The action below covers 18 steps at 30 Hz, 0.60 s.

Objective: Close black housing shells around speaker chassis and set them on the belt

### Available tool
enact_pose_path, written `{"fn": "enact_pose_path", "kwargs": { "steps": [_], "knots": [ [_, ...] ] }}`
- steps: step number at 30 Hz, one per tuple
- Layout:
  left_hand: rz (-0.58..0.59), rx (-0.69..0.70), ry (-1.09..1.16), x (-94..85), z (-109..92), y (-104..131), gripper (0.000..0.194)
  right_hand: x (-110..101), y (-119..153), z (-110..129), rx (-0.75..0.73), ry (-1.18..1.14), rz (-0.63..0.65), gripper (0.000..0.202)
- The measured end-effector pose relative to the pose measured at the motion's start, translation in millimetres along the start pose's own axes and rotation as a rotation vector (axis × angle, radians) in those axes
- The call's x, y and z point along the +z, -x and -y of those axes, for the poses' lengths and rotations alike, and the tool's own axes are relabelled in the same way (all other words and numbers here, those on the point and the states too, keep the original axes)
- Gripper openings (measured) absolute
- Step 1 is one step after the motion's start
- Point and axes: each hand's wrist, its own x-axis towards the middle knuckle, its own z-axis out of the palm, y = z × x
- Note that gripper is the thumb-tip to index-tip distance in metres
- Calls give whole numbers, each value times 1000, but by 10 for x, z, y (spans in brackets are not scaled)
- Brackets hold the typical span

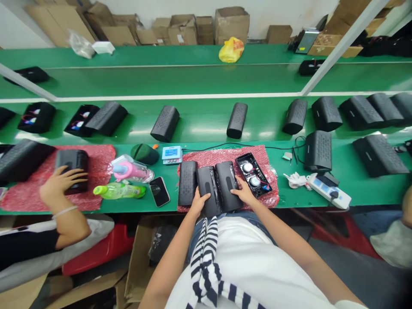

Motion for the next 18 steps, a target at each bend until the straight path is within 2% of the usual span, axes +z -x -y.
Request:
{"fn": "enact_pose_path", "kwargs": {
  "steps": [6, 11, 18],
  "knots": [
    [10, 29, 35, 24, 20, -6, 78, 95, -19, -54, 178, -336, 46, 84],
    [19, 11, 94, 14, 45, -36, 86, 128, -86, -98, 204, -362, 62, 89],
    [-11, 27, 44, 13, 30, -38, 82, 133, -61, -120, 160, -375, 76, 85]
  ]
}}
